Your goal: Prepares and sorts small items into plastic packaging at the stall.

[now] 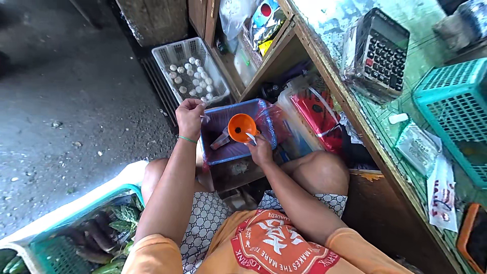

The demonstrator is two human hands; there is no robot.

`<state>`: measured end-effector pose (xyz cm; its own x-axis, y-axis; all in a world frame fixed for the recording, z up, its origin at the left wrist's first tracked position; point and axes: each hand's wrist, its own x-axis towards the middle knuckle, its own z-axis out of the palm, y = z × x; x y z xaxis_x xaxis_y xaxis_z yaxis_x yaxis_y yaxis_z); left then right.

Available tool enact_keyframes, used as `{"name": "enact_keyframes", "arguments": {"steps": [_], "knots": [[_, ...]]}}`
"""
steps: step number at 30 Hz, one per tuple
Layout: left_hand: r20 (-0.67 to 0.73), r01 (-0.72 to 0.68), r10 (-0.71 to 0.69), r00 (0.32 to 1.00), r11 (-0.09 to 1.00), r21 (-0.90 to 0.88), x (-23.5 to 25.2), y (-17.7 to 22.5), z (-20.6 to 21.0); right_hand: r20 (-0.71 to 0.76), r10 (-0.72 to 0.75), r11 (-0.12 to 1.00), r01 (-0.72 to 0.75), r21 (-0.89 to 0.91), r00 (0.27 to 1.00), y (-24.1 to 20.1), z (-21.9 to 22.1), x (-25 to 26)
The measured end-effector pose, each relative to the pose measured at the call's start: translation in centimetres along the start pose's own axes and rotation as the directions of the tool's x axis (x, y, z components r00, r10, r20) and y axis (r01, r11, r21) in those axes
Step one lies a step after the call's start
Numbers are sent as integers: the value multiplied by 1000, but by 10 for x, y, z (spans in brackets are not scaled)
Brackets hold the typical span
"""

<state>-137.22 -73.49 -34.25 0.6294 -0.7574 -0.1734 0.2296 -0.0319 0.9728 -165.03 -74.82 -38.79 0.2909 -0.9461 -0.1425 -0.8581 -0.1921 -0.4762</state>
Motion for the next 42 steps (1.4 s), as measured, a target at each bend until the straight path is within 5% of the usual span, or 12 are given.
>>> {"name": "enact_keyframes", "arguments": {"steps": [18,23,27,32,42], "knots": [[99,5,-11,995,998,59,-1,-2,5,17,12,1000,-12,0,1000,0,-16,1],[161,-11,-5,987,995,97,-3,-4,7,44,142,980,-147,137,989,-3,-21,2],[226,17,-37,973,996,90,-12,3,2,59,337,850,-331,410,940,-6,-40,8],[280,26,-27,960,1000,7,-13,4,4,70,305,598,-248,762,950,-37,-96,5],[431,11,31,902,996,-92,-27,3,26,240,281,209,-303,930,929,-39,-116,14]]}}
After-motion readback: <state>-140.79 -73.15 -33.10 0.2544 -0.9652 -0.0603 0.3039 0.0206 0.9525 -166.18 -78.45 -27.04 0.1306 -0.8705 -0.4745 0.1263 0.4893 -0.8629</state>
